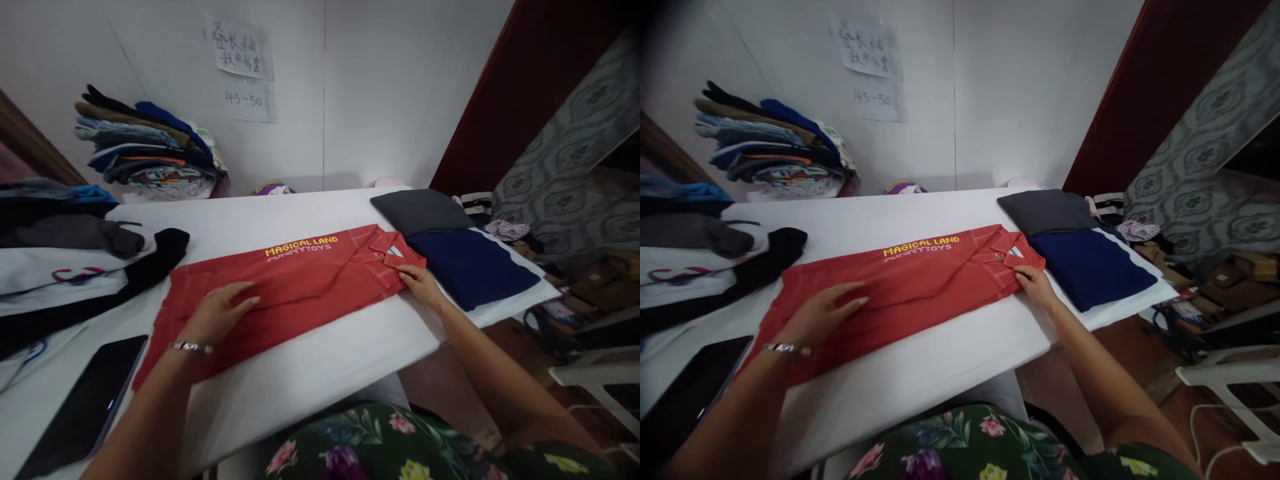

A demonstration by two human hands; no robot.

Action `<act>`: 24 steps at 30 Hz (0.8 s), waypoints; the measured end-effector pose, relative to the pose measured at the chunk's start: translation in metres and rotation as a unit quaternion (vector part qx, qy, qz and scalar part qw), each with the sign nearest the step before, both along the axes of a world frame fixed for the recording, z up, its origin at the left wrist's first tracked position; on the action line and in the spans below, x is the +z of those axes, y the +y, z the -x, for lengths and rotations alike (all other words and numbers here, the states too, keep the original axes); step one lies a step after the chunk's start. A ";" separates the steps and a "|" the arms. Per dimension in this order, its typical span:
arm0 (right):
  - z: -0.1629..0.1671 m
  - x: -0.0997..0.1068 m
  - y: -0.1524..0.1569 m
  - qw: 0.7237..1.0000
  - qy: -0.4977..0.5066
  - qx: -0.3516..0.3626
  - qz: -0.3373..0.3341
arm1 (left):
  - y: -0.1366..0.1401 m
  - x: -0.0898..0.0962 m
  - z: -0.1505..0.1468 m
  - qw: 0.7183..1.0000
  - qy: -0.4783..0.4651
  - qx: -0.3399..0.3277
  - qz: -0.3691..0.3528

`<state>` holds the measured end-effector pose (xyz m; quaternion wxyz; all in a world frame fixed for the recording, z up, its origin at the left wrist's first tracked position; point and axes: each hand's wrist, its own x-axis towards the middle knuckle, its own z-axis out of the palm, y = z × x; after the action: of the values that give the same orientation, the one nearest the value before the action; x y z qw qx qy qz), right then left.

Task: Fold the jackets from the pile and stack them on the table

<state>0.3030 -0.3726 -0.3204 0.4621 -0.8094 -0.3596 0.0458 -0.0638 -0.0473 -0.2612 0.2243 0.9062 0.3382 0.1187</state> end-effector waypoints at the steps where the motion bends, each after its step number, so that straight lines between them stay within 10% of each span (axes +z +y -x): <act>1: 0.001 -0.002 -0.001 1.000 -0.019 0.015 0.009 | -0.006 -0.001 0.009 1.000 0.000 -0.020 -0.007; 10: 0.001 0.006 0.000 0.993 -0.079 0.081 0.035 | -0.030 -0.032 0.081 0.987 0.077 -0.094 -0.101; 15: -0.010 0.004 -0.031 0.988 -0.136 -0.064 0.030 | -0.031 -0.037 0.079 0.976 0.101 -0.103 -0.163; 24: -0.031 0.003 -0.050 0.939 0.259 -0.209 -0.088 | -0.033 -0.030 0.065 0.967 0.146 -0.079 -0.193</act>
<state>0.3342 -0.4230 -0.3178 0.6079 -0.7823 -0.0531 0.1248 -0.1291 -0.0801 -0.2909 0.0023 0.9636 0.2654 0.0303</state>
